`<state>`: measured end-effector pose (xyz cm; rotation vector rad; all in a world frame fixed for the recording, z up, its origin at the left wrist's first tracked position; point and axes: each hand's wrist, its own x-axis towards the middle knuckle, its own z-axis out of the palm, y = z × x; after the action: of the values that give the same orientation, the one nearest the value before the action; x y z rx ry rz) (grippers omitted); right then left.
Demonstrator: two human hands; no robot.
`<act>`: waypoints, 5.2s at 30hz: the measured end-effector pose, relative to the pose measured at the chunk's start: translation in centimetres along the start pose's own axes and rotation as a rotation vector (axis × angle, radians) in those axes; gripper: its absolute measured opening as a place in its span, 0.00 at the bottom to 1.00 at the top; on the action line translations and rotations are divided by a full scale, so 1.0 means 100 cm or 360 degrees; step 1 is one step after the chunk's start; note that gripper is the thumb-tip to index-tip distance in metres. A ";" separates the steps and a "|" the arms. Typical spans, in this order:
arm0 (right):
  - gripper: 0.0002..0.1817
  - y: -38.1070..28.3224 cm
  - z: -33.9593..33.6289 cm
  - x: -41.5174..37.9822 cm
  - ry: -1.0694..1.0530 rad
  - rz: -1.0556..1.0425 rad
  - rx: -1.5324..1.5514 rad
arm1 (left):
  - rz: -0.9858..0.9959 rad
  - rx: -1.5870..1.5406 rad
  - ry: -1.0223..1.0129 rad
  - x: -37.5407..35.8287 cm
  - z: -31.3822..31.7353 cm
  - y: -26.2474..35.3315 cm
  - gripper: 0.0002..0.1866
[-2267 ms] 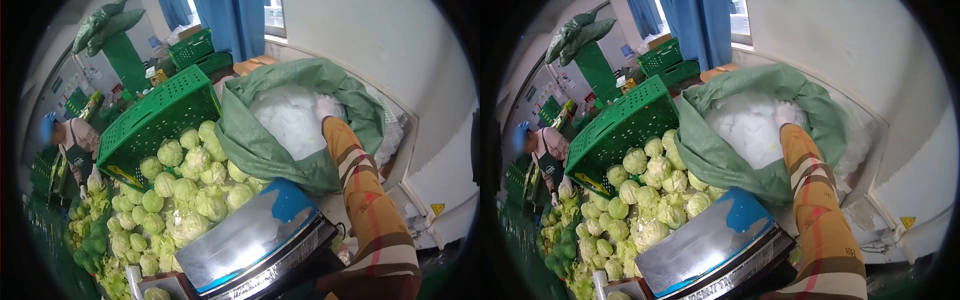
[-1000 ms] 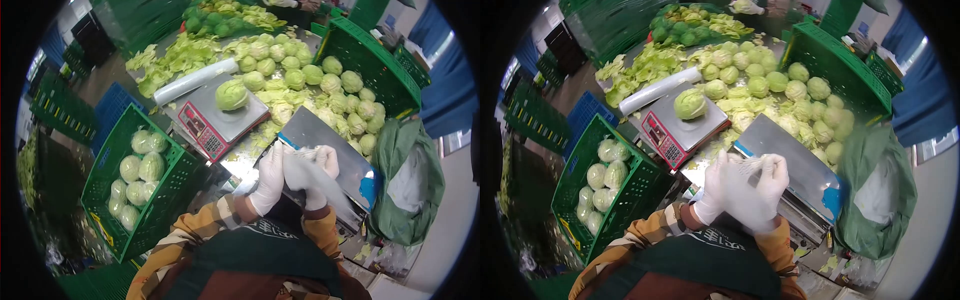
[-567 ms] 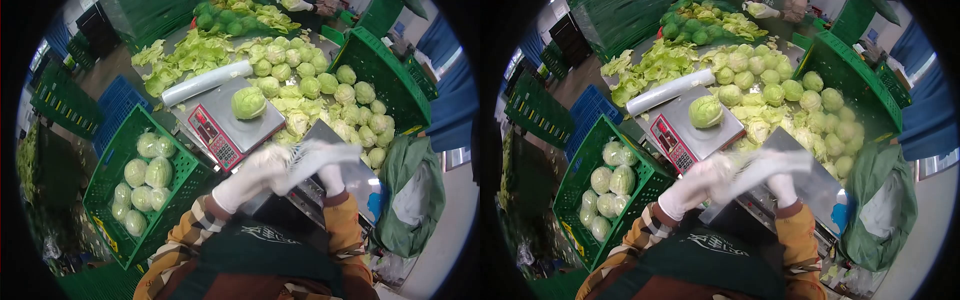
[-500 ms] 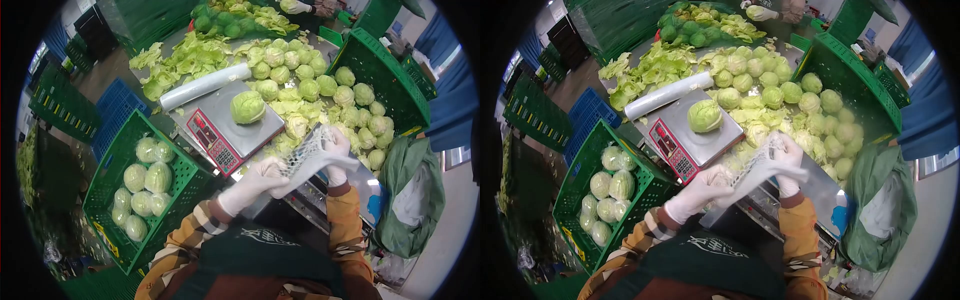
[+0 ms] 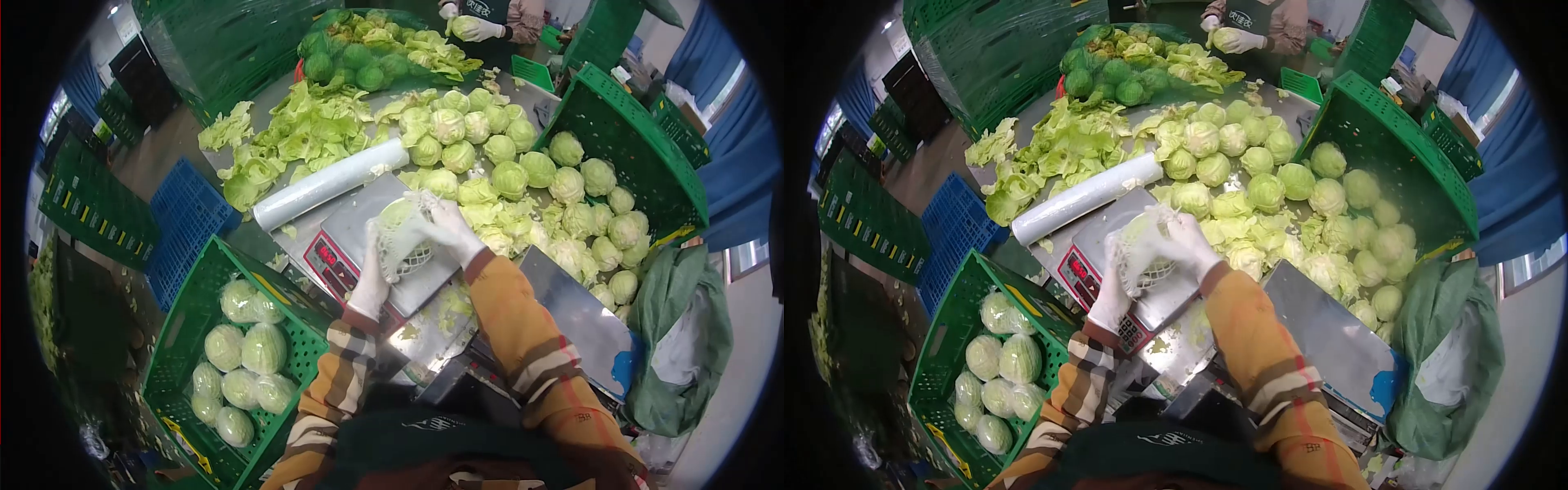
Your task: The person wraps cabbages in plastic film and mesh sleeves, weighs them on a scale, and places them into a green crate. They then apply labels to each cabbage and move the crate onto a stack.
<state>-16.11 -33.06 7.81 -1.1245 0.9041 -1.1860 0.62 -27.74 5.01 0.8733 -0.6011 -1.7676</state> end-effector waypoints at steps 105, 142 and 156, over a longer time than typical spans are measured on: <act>0.33 -0.055 -0.069 -0.523 0.0288 0.1628 0.0468 | -0.2248 0.1458 -0.1041 -0.205 0.126 -0.133 0.40; 0.09 0.050 -0.022 -0.437 0.0788 0.0103 -0.2232 | 0.0836 0.2224 -0.0119 -0.149 -0.030 -0.182 0.07; 0.15 -0.057 0.052 -0.359 -0.0042 -0.1459 -0.1444 | -0.1177 0.0783 -0.1949 -0.217 0.066 -0.066 0.15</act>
<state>-18.75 3.14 13.47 -2.4583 0.9479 -1.4904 -3.92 -5.14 10.17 0.1815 -1.7037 -2.8524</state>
